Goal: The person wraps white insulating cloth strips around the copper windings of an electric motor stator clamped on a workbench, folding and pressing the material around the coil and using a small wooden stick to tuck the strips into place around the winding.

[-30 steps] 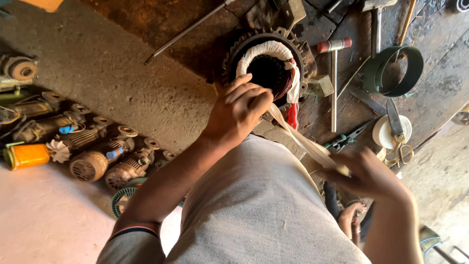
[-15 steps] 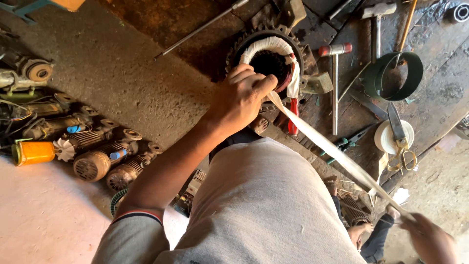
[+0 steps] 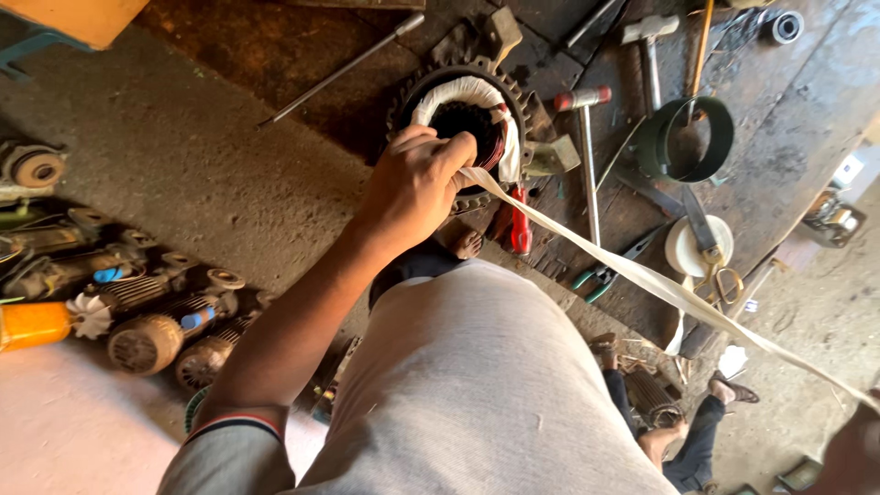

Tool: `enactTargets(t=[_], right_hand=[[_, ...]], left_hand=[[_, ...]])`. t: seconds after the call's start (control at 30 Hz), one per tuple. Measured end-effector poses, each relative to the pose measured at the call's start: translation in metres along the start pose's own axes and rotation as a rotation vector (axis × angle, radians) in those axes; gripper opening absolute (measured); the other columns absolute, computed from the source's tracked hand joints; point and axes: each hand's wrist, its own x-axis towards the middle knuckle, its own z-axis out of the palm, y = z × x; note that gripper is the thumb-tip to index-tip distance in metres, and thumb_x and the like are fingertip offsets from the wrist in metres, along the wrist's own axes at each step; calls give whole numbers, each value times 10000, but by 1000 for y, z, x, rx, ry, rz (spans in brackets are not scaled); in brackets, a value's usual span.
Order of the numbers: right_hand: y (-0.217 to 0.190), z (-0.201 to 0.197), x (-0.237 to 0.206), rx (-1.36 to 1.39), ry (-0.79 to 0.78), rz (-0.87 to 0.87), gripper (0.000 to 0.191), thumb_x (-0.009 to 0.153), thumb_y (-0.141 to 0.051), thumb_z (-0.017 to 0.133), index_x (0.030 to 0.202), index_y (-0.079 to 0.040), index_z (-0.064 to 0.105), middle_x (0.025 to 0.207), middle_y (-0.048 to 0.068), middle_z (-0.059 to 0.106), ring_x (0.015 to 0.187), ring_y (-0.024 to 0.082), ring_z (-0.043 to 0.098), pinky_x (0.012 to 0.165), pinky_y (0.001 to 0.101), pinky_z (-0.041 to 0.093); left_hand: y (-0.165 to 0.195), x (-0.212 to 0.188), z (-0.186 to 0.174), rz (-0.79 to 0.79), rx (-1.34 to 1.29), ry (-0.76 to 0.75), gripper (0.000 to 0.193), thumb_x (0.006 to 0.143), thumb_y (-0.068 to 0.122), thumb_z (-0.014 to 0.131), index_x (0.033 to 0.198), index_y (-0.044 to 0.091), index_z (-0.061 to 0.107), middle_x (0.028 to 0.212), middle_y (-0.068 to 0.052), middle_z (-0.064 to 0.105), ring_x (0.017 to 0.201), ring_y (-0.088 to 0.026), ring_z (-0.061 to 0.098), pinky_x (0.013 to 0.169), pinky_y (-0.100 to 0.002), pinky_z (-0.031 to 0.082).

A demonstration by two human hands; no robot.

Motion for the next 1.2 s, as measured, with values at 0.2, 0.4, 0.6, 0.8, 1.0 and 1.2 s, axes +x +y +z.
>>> enactTargets(t=[0.2,0.4,0.6,0.8,1.0,1.2], right_hand=[[-116,28,11,725,135,-495,203,1089,78,582,1292,77,587,1214,179,676,1231,278,666,1233,428,489],[-254,40,-17,1304,-570,-551,463,918,-45,683,1363,-39,553,1434,110,641,1362,245,567,1181,412,438],[-360,39,-31,1697,-608,-730,203,1122,32,600,1295,-76,601,1146,92,706,1196,233,695,1104,412,505],[-420,29,-38,1653,-923,-483,546,893,32,700,1402,-113,566,1104,82,674,1072,208,689,1067,368,541],[-444,42,-38,1603,-1025,-420,79,1100,-30,615,1166,-6,651,1066,124,695,949,180,682,971,340,572],[-466,63,-59,1252,-565,-593,77,1177,31,586,1139,-36,581,1075,91,682,872,112,649,804,260,577]], left_hand=[[3,9,1,11,29,4,182,956,104,735,888,69,570,672,-62,682,615,-222,662,810,-425,507],[-2,16,-6,5,18,-75,166,936,89,718,856,77,572,684,-62,692,677,-263,684,774,-443,498],[-12,19,-7,-26,6,-74,141,979,-4,644,891,95,598,681,-60,671,676,-249,688,850,-442,528],[-18,0,1,-21,-51,124,111,924,59,679,967,95,583,917,-62,683,951,-269,702,1017,-469,522],[-28,-6,3,-42,-34,127,118,989,72,693,1014,117,587,1083,-29,665,1110,-213,662,1137,-430,483],[-26,-14,-3,-58,79,232,164,954,227,731,945,169,578,1258,-34,588,1121,-227,570,979,-434,458]])
